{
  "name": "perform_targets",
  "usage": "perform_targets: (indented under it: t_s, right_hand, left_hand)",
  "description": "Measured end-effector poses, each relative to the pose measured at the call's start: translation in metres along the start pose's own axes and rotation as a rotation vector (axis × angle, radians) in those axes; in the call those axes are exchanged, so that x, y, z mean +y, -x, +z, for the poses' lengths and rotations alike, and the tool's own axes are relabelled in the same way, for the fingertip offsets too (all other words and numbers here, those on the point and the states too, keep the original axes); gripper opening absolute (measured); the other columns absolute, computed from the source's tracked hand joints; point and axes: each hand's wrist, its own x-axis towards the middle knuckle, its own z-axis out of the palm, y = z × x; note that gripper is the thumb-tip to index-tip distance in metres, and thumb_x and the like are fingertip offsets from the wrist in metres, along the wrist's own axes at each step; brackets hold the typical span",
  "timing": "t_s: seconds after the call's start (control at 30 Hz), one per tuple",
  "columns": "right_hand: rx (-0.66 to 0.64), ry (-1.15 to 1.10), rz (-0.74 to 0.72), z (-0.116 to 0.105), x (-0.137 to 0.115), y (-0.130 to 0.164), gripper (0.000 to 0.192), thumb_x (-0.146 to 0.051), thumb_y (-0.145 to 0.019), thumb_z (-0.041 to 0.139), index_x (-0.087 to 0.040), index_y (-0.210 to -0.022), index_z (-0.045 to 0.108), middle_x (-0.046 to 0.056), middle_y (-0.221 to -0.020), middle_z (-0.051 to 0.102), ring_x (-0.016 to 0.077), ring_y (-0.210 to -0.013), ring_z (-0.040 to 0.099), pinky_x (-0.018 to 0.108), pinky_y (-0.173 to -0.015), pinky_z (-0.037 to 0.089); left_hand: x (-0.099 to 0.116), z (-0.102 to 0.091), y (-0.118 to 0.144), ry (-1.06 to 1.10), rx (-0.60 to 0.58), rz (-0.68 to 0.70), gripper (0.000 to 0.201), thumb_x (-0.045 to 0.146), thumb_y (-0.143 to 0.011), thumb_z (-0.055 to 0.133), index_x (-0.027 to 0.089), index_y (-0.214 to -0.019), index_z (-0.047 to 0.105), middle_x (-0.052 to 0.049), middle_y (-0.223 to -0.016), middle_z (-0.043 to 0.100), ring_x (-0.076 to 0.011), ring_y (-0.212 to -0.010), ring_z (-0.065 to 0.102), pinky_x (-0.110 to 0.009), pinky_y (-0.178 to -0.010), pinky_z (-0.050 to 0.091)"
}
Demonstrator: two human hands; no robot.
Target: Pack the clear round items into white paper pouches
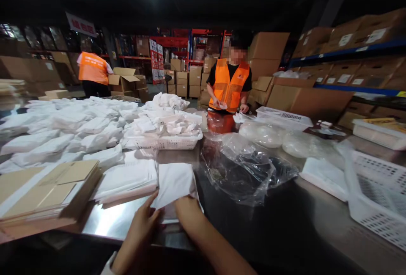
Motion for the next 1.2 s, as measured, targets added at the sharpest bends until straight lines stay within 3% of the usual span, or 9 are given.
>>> perform_targets:
  t_s: [0.07, 0.13, 0.23, 0.3, 0.7, 0.93, 1.0, 1.07, 1.2]
  right_hand:
    - [0.043, 0.032, 0.006, -0.005, -0.010, 0.017, 0.015, -0.001, -0.078, 0.061, -0.014, -0.078, 0.067, 0.006, -0.074, 0.067, 0.0221, -0.072, 0.065, 0.035, -0.068, 0.053]
    - [0.268, -0.018, -0.059, -0.007, -0.023, 0.035, 0.022, 0.001, -0.075, 0.059, -0.018, -0.084, 0.067, 0.005, -0.080, 0.067, 0.0233, -0.077, 0.064, 0.036, -0.072, 0.050]
    - [0.661, -0.211, -0.178, -0.007, -0.038, 0.051, 0.020, -0.003, -0.081, 0.054, -0.021, -0.081, 0.063, 0.000, -0.077, 0.064, 0.0182, -0.071, 0.059, 0.031, -0.062, 0.041]
    - [0.750, -0.320, -0.211, -0.007, -0.043, 0.052, 0.021, -0.009, -0.089, 0.048, -0.021, -0.076, 0.060, -0.001, -0.073, 0.060, 0.0167, -0.068, 0.054, 0.030, -0.060, 0.035]
    - [0.663, -0.336, -0.270, 0.007, -0.040, 0.051, 0.024, -0.007, -0.090, 0.035, -0.021, -0.078, 0.051, 0.000, -0.071, 0.055, 0.0190, -0.069, 0.050, 0.033, -0.068, 0.037]
    - [0.725, -0.505, -0.397, 0.025, -0.039, 0.055, 0.031, -0.022, -0.097, 0.027, -0.021, -0.076, 0.049, 0.002, -0.071, 0.056, 0.0184, -0.076, 0.053, 0.034, -0.072, 0.041]
    - [0.651, -0.772, -0.242, 0.024, -0.020, 0.061, 0.030, -0.031, -0.098, 0.028, -0.022, -0.078, 0.049, 0.002, -0.073, 0.055, 0.0183, -0.072, 0.053, 0.032, -0.065, 0.044]
    - [0.643, -1.107, 0.098, 0.017, 0.022, 0.079, 0.029, -0.043, -0.096, 0.034, -0.024, -0.081, 0.050, 0.002, -0.074, 0.054, 0.0179, -0.065, 0.053, 0.030, -0.055, 0.045]
    - [1.021, -1.322, 0.578, -0.010, 0.146, 0.161, 0.038, -0.066, -0.069, 0.066, -0.030, -0.076, 0.056, 0.003, -0.075, 0.057, 0.0227, -0.069, 0.060, 0.038, -0.056, 0.052]
  left_hand:
    - [0.003, -0.002, 0.010, 0.350, -0.153, -0.130, 0.091, 0.036, -0.062, 0.074, 0.016, -0.142, 0.035, -0.006, -0.087, 0.066, -0.0227, -0.072, 0.061, -0.036, -0.066, 0.051]
    - [0.008, -0.003, 0.022, 0.612, -0.229, -0.206, 0.093, 0.033, -0.056, 0.081, 0.020, -0.139, 0.040, -0.008, -0.106, 0.065, -0.0230, -0.084, 0.062, -0.033, -0.069, 0.051]
    - [0.020, -0.006, 0.038, 0.745, -0.232, -0.253, 0.071, 0.027, -0.057, 0.083, 0.020, -0.123, 0.057, -0.004, -0.088, 0.066, -0.0158, -0.070, 0.059, -0.025, -0.061, 0.048]
    - [0.026, -0.007, 0.043, 0.772, -0.240, -0.240, 0.057, 0.023, -0.059, 0.081, 0.018, -0.112, 0.064, -0.002, -0.078, 0.064, -0.0128, -0.065, 0.055, -0.022, -0.058, 0.045]
    - [0.023, 0.003, 0.044, 0.817, -0.335, -0.201, 0.034, 0.026, -0.063, 0.078, 0.019, -0.094, 0.066, 0.001, -0.069, 0.054, -0.0104, -0.061, 0.050, -0.020, -0.054, 0.043]
    - [0.013, 0.002, 0.043, 0.657, -0.267, -0.199, 0.064, 0.030, -0.063, 0.070, 0.020, -0.124, 0.055, -0.001, -0.076, 0.061, -0.0107, -0.058, 0.053, -0.020, -0.050, 0.043]
    - [0.009, -0.003, 0.041, 0.696, -0.259, -0.211, 0.077, 0.026, -0.064, 0.067, 0.022, -0.137, 0.043, -0.004, -0.088, 0.066, -0.0139, -0.067, 0.060, -0.023, -0.057, 0.048]
    - [0.004, -0.008, 0.040, 0.716, -0.245, -0.230, 0.087, 0.024, -0.065, 0.066, 0.022, -0.145, 0.031, -0.007, -0.107, 0.066, -0.0181, -0.083, 0.065, -0.027, -0.071, 0.053]
    - [-0.015, -0.007, 0.048, 0.712, -0.154, -0.216, 0.093, 0.034, -0.068, 0.070, 0.031, -0.148, 0.023, -0.006, -0.136, 0.052, -0.0207, -0.099, 0.065, -0.030, -0.080, 0.054]
